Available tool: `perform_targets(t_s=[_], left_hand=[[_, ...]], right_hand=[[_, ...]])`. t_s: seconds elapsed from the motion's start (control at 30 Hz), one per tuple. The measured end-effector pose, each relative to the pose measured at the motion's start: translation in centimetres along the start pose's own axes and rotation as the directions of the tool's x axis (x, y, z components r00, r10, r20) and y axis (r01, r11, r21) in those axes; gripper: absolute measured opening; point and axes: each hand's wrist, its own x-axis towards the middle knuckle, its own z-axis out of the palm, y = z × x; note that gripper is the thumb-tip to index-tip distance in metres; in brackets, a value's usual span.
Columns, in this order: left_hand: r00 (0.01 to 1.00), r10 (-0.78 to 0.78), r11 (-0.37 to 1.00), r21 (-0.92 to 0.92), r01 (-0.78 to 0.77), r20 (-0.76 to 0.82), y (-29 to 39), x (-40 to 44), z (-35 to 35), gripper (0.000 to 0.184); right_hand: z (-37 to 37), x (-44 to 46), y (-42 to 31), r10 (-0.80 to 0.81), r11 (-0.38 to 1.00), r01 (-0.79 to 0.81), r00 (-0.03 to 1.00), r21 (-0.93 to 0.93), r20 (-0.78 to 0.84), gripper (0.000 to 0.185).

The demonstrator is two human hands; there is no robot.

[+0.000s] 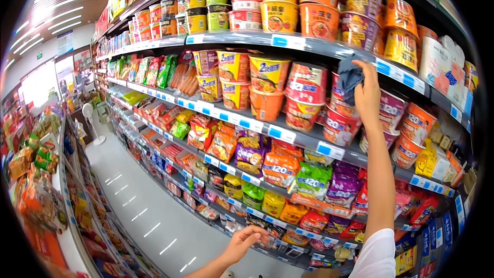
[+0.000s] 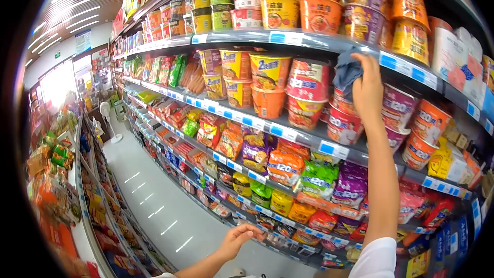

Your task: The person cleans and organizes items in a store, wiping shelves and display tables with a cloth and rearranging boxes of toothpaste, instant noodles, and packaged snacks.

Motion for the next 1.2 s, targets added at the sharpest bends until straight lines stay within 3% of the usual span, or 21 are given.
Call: perform_targets(t_s=[0.1, 0.13, 0.17, 0.2, 0.23, 0.3, 0.33, 0.37, 0.43, 0.5, 0.57, 0.63, 0.7, 0.77, 0.83, 0.93, 1.2], left_hand=[[0.993, 0.102, 0.995, 0.002, -0.102, 0.051, 1.8, 2.3, -4.6, 0.032], [0.990, 0.139, 0.990, -0.021, -0.138, 0.036, 3.4, 3.1, -5.3, 0.037], [0.984, 0.178, 0.983, -0.043, -0.177, 0.021, 4.6, 3.9, -6.1, 0.042], [0.977, 0.213, 0.973, -0.090, -0.212, 0.005, 5.2, 4.9, -7.1, 0.066], [0.966, 0.258, 0.955, -0.150, -0.256, -0.007, 6.4, 5.4, -7.6, 0.076], [0.952, 0.298, 0.856, -0.421, -0.300, -0.072, 7.2, 5.8, -8.6, 0.079], [0.965, 0.260, 0.815, -0.542, -0.207, 0.023, 6.9, 6.1, -10.4, 0.090], [0.958, 0.245, 0.767, -0.576, -0.285, -0.147, 8.6, 5.7, -9.5, 0.089], [0.979, 0.099, 0.773, -0.606, -0.187, -0.177, 5.2, 5.8, -13.5, 0.087], [0.949, 0.158, 0.809, -0.515, -0.283, -0.273, 6.5, 5.9, -13.3, 0.077], [0.918, 0.211, 0.825, -0.442, -0.351, -0.335, 7.0, 6.4, -13.5, 0.073], [0.894, 0.246, 0.831, -0.394, -0.393, -0.374, 7.1, 6.6, -14.2, 0.073], [0.886, 0.195, 0.837, -0.399, -0.374, -0.420, 7.2, 6.4, -14.4, 0.077], [0.873, 0.218, 0.848, -0.357, -0.391, -0.436, 7.2, 7.1, -14.5, 0.078], [0.863, 0.191, 0.856, -0.350, -0.380, -0.468, 7.6, 7.6, -14.1, 0.081], [0.862, 0.177, 0.858, -0.354, -0.371, -0.475, 7.0, 8.1, -14.3, 0.082], [0.925, 0.072, 0.840, -0.477, -0.258, -0.373, 6.2, 10.5, -16.5, 0.077]], right_hand=[[5.3, -1.4, -6.4, 0.009, 0.879, -0.110, 0.976, 0.464, 0.216, 0.048], [6.2, -2.0, -9.4, -0.040, 0.867, -0.188, 0.897, 0.462, 0.440, 0.050], [7.0, -2.8, -12.5, -0.193, 0.769, -0.250, 0.788, 0.589, 0.585, 0.053], [8.3, -4.3, -15.0, -0.349, 0.768, -0.159, 0.709, 0.620, 0.613, 0.054], [9.5, -5.5, -17.4, -0.477, 0.699, -0.218, 0.568, 0.681, 0.671, 0.053], [11.8, -8.6, -21.3, -0.640, 0.685, -0.203, 0.292, 0.700, 0.711, 0.040], [12.8, -9.8, -22.7, -0.748, 0.592, -0.176, 0.244, 0.787, 0.617, 0.040], [13.4, -11.2, -23.5, -0.796, 0.541, -0.131, 0.240, 0.831, 0.556, 0.047], [14.2, -11.0, -23.7, -0.838, 0.501, 0.034, 0.266, 0.865, 0.476, 0.062], [14.2, -6.9, -23.1, -0.881, 0.464, 0.142, 0.180, 0.874, 0.438, 0.068], [12.3, -1.7, -22.8, -0.843, 0.524, 0.283, 0.306, 0.803, 0.442, 0.062], [8.7, 3.2, -22.1, -0.750, 0.603, 0.269, 0.513, 0.751, 0.418, 0.055], [5.7, 5.5, -21.2, -0.653, 0.632, 0.341, 0.718, 0.696, 0.241, 0.055], [3.7, 6.2, -20.1, -0.580, 0.635, 0.465, 0.814, 0.617, -0.017, 0.054], [3.1, 6.1, -19.5, -0.561, 0.610, 0.571, 0.801, 0.549, -0.210, 0.053], [3.7, 5.3, -19.2, -0.561, 0.571, 0.658, 0.749, 0.491, -0.352, 0.053], [6.3, 4.4, -20.9, -0.581, 0.556, 0.714, 0.700, 0.425, -0.416, 0.050]])
